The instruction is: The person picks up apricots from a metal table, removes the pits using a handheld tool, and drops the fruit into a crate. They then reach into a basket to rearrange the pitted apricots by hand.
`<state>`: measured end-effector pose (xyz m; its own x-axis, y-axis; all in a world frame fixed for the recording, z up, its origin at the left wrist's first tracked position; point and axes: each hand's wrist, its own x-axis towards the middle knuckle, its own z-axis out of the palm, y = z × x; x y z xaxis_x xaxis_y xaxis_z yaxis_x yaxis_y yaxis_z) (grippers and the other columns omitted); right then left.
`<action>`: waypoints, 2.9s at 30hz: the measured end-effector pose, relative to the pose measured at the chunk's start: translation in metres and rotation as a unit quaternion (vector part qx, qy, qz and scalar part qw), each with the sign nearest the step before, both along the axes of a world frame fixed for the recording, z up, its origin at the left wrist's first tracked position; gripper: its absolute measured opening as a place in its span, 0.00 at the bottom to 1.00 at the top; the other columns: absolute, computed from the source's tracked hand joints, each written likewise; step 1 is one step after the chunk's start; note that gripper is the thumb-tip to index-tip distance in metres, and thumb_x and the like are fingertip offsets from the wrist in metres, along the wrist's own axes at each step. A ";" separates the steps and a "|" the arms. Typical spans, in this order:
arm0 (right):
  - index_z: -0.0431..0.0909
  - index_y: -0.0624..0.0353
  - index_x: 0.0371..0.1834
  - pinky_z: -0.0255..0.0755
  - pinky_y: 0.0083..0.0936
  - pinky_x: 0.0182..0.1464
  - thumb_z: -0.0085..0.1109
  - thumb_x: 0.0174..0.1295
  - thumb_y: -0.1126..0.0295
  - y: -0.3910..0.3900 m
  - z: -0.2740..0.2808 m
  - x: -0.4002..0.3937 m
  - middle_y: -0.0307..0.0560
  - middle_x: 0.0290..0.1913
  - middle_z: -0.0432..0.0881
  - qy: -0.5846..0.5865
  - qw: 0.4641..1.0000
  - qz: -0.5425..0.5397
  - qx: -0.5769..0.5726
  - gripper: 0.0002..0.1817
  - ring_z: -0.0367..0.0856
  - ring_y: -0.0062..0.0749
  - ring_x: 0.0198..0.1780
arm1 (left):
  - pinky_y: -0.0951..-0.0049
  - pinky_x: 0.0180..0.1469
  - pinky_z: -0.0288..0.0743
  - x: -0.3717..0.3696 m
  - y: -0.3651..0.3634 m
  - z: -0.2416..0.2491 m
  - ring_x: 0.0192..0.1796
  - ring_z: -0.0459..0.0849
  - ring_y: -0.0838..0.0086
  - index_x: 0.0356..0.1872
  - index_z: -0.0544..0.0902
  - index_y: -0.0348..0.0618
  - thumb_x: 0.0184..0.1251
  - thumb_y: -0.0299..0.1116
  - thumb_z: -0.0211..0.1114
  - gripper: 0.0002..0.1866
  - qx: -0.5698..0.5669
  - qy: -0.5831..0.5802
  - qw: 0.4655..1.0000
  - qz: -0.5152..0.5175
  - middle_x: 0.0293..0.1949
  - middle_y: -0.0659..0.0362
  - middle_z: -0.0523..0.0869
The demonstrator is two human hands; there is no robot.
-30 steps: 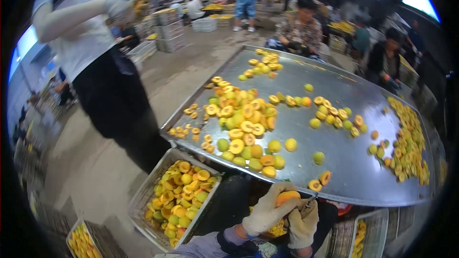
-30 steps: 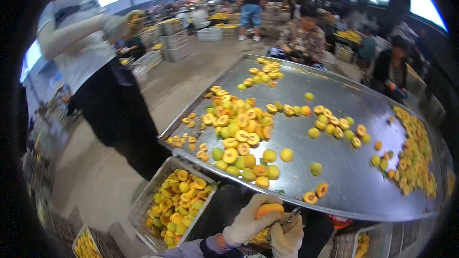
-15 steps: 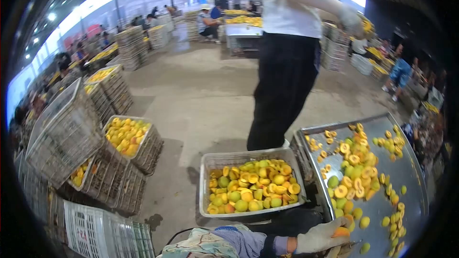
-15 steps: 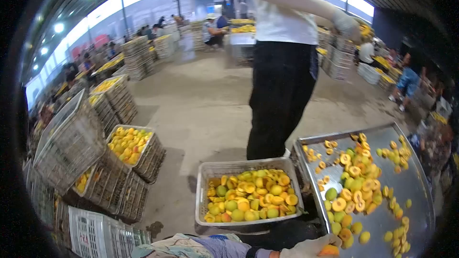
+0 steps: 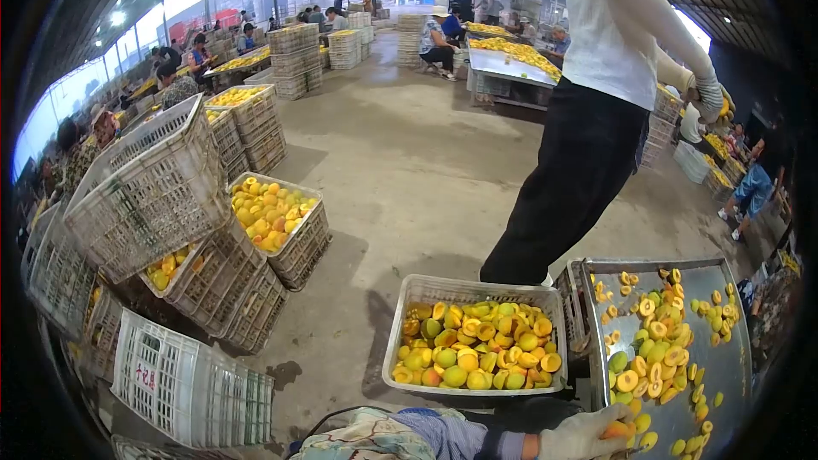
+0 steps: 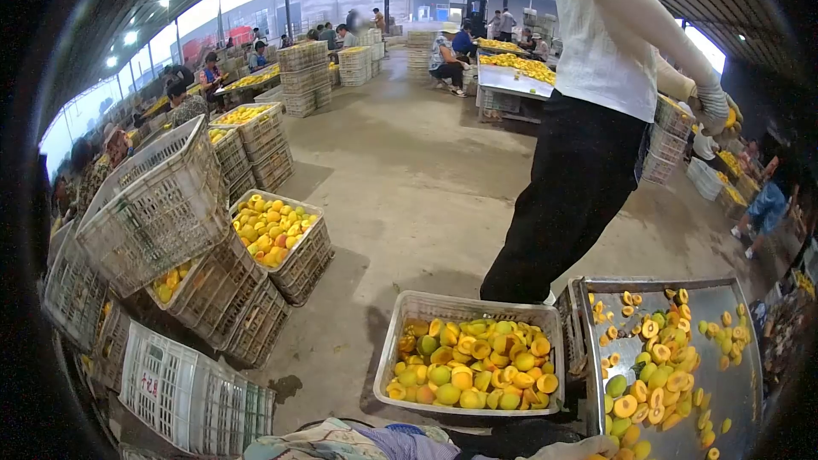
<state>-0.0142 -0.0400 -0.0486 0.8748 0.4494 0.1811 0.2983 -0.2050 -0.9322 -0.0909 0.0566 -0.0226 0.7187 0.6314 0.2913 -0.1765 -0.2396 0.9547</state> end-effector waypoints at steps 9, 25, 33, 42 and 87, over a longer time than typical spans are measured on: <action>0.71 0.56 0.59 0.73 0.31 0.46 0.56 0.63 0.63 0.007 0.001 -0.011 0.49 0.46 0.81 -0.002 1.000 0.017 0.002 0.22 0.79 0.32 0.44 | 0.63 0.42 0.78 -0.010 -0.003 0.007 0.41 0.86 0.59 0.48 0.76 0.47 0.61 0.49 0.67 0.21 0.025 -0.014 1.000 0.010 0.36 0.53 0.87; 0.69 0.60 0.58 0.73 0.23 0.40 0.55 0.62 0.72 -0.024 -0.003 -0.025 0.43 0.41 0.80 0.070 0.996 -0.024 0.042 0.20 0.78 0.24 0.38 | 0.56 0.47 0.77 0.028 -0.032 -0.024 0.45 0.83 0.45 0.60 0.67 0.45 0.67 0.50 0.60 0.28 0.000 0.114 0.980 -0.163 0.41 0.41 0.82; 0.69 0.63 0.57 0.74 0.19 0.37 0.55 0.62 0.76 -0.054 -0.002 -0.034 0.40 0.39 0.80 0.154 0.979 -0.052 0.125 0.19 0.77 0.20 0.35 | 0.66 0.54 0.75 0.048 -0.042 -0.028 0.49 0.82 0.55 0.55 0.71 0.45 0.71 0.43 0.58 0.19 -0.065 0.080 0.968 -0.231 0.45 0.49 0.81; 0.76 0.58 0.43 0.76 0.35 0.30 0.63 0.57 0.60 -0.097 0.036 -0.028 0.57 0.31 0.80 -0.235 0.943 0.063 -0.228 0.16 0.83 0.44 0.33 | 0.61 0.57 0.78 0.063 -0.028 -0.022 0.57 0.81 0.56 0.65 0.65 0.37 0.77 0.45 0.50 0.25 -0.461 -0.034 0.823 -0.330 0.55 0.47 0.78; 0.75 0.63 0.37 0.68 0.26 0.22 0.50 0.66 0.69 -0.130 0.005 -0.046 0.46 0.24 0.76 0.362 0.922 -0.038 0.134 0.08 0.74 0.29 0.21 | 0.65 0.46 0.80 0.076 -0.056 0.024 0.42 0.85 0.57 0.48 0.81 0.44 0.59 0.39 0.69 0.17 0.180 0.045 0.929 -0.319 0.43 0.51 0.83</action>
<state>-0.0605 -0.1696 -0.0433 0.8371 0.4060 -0.3666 -0.4272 0.0667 -0.9017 -0.0152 0.0001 0.0019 0.9451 -0.0582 0.3215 -0.3153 -0.4202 0.8509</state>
